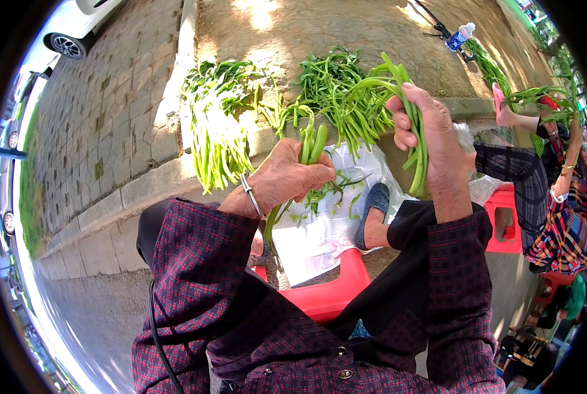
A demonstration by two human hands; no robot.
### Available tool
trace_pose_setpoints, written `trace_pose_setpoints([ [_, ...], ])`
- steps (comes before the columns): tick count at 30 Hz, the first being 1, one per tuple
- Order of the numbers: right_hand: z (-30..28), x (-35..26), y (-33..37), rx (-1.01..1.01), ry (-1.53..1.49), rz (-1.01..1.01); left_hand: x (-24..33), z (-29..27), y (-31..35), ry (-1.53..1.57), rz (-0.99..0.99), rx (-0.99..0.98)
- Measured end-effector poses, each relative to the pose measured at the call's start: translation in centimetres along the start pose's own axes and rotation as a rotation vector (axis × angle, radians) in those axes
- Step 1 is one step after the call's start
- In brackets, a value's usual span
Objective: The person picks through bunches of green leafy vegetables by hand, separating the stalks and leaves while sitting outdoors.
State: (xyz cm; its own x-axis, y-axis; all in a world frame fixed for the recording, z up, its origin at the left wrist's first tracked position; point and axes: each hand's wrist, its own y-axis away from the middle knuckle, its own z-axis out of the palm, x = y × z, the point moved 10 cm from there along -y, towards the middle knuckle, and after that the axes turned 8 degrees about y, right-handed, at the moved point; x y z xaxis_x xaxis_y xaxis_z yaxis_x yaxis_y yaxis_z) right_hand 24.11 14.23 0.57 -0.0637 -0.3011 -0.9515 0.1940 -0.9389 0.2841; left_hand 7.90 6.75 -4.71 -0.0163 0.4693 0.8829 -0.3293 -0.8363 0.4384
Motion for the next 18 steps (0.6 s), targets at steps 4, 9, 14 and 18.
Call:
trace_pose_setpoints([
  [4, 0.2, 0.0, 0.1, -0.007, 0.021, 0.007, 0.2, -0.2, 0.1, 0.038, -0.011, 0.031],
  [9, 0.3, 0.6, 0.1, -0.035, -0.006, 0.052, 1.0, -0.4, -0.4, 0.029, 0.109, 0.083],
  [14, 1.7, 1.1, 0.3, -0.108, -0.066, 0.111, 1.6, -1.4, -0.2, 0.069, 0.180, 0.192],
  [18, 2.9, 1.9, 0.8, -0.177, -0.101, 0.161, 1.6, -1.3, -0.3, 0.143, 0.217, 0.239],
])
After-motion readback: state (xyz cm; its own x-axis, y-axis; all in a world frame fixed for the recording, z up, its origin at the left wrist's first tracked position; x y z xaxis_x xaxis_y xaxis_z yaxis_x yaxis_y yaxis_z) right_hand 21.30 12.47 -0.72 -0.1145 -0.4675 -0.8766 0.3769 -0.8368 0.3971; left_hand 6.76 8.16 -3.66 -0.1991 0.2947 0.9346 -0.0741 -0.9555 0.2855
